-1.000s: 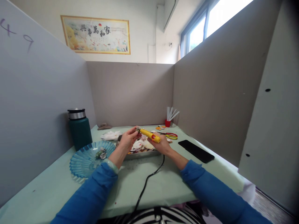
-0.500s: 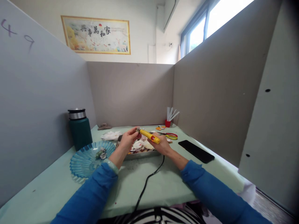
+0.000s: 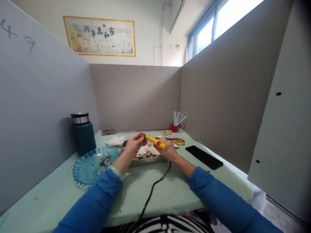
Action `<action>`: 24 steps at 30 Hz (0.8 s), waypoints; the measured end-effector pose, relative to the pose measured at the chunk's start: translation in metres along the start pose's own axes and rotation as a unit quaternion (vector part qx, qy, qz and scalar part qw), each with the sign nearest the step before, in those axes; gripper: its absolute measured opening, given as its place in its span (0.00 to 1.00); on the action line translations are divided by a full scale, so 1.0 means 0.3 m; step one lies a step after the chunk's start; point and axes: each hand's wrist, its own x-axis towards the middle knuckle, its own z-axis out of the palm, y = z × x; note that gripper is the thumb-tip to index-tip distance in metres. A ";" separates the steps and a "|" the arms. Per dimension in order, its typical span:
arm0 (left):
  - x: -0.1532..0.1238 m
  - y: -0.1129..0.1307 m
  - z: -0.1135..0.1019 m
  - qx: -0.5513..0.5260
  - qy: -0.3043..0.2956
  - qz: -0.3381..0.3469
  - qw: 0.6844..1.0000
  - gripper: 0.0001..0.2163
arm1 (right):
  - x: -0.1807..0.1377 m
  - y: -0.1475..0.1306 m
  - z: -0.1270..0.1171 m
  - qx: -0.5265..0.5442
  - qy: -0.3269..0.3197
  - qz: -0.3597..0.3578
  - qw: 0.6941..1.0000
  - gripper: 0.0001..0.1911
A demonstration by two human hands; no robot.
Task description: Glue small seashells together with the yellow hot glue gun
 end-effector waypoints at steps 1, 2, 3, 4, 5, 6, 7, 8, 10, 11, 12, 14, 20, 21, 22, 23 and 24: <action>0.002 0.000 -0.001 -0.005 0.000 0.002 1.000 0.12 | 0.000 0.001 0.000 0.000 0.001 -0.002 1.000 0.12; 0.004 0.000 -0.002 -0.010 0.000 0.005 1.000 0.12 | 0.000 0.003 0.000 -0.001 0.002 -0.002 1.000 0.12; 0.006 0.000 -0.004 -0.016 0.000 0.008 1.000 0.12 | -0.001 0.004 0.000 -0.003 0.003 -0.001 1.000 0.12; 0.008 -0.001 -0.007 -0.020 0.000 0.008 1.000 0.12 | -0.001 0.006 0.000 -0.005 0.005 0.001 1.000 0.12; 0.010 -0.001 -0.009 -0.022 0.001 0.007 1.000 0.12 | -0.001 0.007 0.000 -0.008 0.006 0.003 1.000 0.11; 0.012 -0.002 -0.011 -0.024 0.001 0.006 1.000 0.12 | -0.002 0.007 -0.001 -0.011 0.007 0.005 1.000 0.11; 0.013 -0.003 -0.013 -0.024 -0.001 0.005 1.000 0.13 | -0.002 0.008 -0.001 -0.015 0.008 0.007 1.000 0.11; 0.013 -0.004 -0.014 -0.024 -0.004 0.006 1.000 0.13 | -0.002 0.008 -0.001 -0.018 0.007 0.009 1.000 0.11; 0.013 -0.004 -0.015 -0.022 -0.011 0.008 1.000 0.13 | -0.002 0.009 0.000 -0.023 0.007 0.012 1.000 0.12; 0.012 -0.004 -0.015 -0.021 -0.014 0.009 1.000 0.14 | -0.002 0.009 0.000 -0.024 0.007 0.012 1.000 0.12; 0.011 -0.004 -0.014 -0.020 -0.016 0.008 1.000 0.14 | -0.002 0.009 0.000 -0.025 0.008 0.012 1.000 0.12; 0.009 -0.003 -0.012 -0.018 -0.016 0.006 1.000 0.14 | -0.001 0.011 0.001 -0.023 0.009 0.008 1.000 0.11; 0.004 0.000 -0.007 -0.016 -0.018 0.002 1.000 0.15 | 0.000 0.009 0.002 -0.002 0.000 0.015 1.000 0.12; 0.004 0.000 -0.007 -0.016 -0.017 0.001 1.000 0.15 | 0.000 0.007 0.001 0.004 -0.001 0.019 1.000 0.12; 0.004 0.000 -0.007 -0.016 -0.016 0.000 1.000 0.15 | 0.000 0.005 0.000 0.011 -0.002 0.023 1.000 0.12; 0.005 0.001 -0.007 -0.016 -0.016 -0.001 1.000 0.14 | 0.001 0.003 -0.002 0.018 -0.004 0.027 0.999 0.12; 0.005 0.001 -0.008 -0.016 -0.017 -0.003 1.000 0.14 | 0.001 0.001 -0.003 0.027 -0.006 0.030 0.999 0.11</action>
